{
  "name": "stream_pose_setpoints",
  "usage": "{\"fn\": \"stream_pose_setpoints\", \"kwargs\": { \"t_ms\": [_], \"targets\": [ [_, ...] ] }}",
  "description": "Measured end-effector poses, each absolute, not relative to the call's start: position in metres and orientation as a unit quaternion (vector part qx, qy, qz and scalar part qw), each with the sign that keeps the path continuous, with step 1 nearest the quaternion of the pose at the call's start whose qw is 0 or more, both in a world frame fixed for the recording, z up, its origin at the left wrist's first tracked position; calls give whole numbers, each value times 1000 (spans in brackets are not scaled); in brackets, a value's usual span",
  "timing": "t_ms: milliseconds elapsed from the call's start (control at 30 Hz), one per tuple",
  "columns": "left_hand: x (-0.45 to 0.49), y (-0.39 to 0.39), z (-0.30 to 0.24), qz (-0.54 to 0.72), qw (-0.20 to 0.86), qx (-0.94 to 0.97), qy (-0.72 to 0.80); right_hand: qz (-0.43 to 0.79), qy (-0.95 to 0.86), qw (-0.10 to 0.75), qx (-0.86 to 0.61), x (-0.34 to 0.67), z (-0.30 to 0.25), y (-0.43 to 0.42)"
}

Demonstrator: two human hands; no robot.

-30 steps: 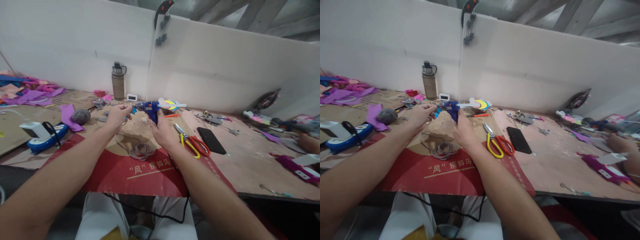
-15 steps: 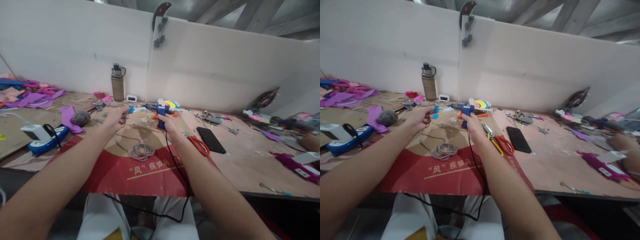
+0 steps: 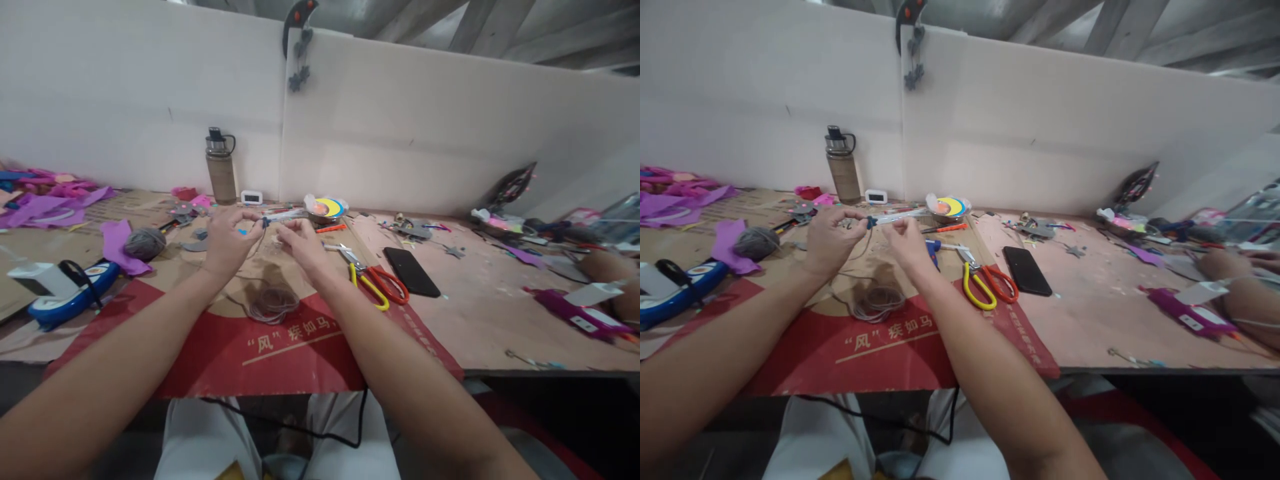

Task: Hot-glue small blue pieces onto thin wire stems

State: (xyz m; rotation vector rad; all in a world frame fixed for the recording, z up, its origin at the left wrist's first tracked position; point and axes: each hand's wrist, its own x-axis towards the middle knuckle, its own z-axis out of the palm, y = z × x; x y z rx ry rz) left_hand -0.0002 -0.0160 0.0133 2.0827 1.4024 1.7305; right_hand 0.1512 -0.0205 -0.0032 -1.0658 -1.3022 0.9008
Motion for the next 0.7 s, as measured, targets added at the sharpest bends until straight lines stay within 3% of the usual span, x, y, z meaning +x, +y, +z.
{"fn": "stream_pose_setpoints", "kwargs": {
  "t_ms": [100, 167, 433, 700],
  "targets": [
    [2, -16, 12, 562, 69, 689, 453, 559, -483, 575, -351, 133, -1, -27],
    [4, -14, 9, 558, 119, 678, 464, 590, -468, 568, -332, 131, -3, -29],
    [9, -10, 5, 559, 273, 629, 465, 345, -581, 581, -454, 145, -10, -17],
    [9, -8, 3, 536, 333, 640, 439, 306, -596, 587, -454, 147, -10, -16]
  ]
}}
